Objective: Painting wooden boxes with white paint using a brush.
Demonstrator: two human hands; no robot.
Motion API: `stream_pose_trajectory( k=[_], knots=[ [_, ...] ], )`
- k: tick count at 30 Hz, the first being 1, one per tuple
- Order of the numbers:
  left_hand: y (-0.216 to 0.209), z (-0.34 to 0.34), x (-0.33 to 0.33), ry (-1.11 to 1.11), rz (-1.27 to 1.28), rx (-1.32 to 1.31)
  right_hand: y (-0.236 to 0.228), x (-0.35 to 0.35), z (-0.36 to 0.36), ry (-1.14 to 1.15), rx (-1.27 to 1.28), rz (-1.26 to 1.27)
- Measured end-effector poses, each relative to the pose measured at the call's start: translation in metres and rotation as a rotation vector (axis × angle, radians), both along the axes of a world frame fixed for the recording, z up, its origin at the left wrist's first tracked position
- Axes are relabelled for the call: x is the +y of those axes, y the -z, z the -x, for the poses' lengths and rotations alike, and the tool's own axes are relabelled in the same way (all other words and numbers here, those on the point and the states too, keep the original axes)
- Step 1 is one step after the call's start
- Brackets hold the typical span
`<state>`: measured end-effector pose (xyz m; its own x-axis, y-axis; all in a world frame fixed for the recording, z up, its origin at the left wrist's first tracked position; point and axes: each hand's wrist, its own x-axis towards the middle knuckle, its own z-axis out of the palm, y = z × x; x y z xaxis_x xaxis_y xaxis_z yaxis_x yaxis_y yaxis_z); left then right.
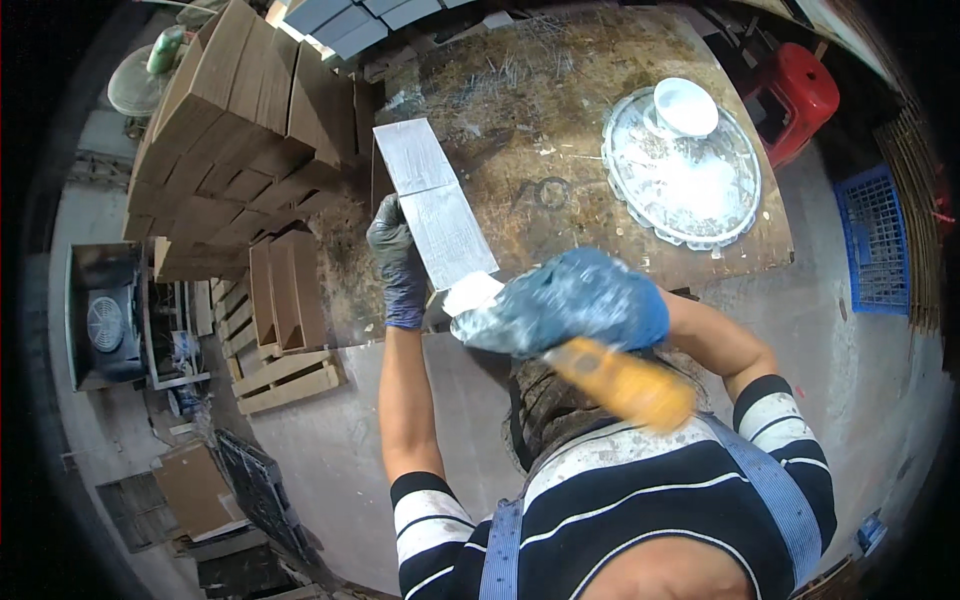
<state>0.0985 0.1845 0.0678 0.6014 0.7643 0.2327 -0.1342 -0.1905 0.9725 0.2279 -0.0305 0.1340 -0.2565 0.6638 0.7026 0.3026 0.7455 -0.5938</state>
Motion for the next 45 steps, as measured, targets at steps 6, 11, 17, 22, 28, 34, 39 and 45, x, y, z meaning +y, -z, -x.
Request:
stream_pose_trajectory(
  k=[6,11,17,22,28,34,39,45],
  knots=[
    [0.007,0.002,0.007,0.014,0.000,0.038,-0.010,0.028,-0.031,0.308,0.854,0.596],
    [-0.001,0.003,0.001,-0.032,-0.072,0.083,0.014,0.092,-0.042,0.046,0.876,0.647],
    [0.015,-0.002,0.003,-0.056,-0.061,0.113,0.016,0.204,-0.098,0.037,0.907,0.328],
    [0.022,0.009,0.009,-0.107,0.006,0.055,-0.004,0.195,-0.105,0.209,0.967,0.303],
    [-0.009,0.012,-0.004,-0.081,0.031,0.018,0.029,0.123,-0.050,-0.012,0.802,0.747],
    [-0.004,0.007,-0.002,-0.021,0.239,-0.121,0.029,0.206,-0.108,-0.043,1.012,0.196],
    [0.005,0.016,0.005,-0.050,-0.002,0.022,0.003,0.180,-0.107,0.209,1.019,0.277],
    [-0.006,0.011,0.000,-0.033,0.114,-0.021,0.032,0.105,-0.036,-0.086,0.935,0.593]
  ],
)
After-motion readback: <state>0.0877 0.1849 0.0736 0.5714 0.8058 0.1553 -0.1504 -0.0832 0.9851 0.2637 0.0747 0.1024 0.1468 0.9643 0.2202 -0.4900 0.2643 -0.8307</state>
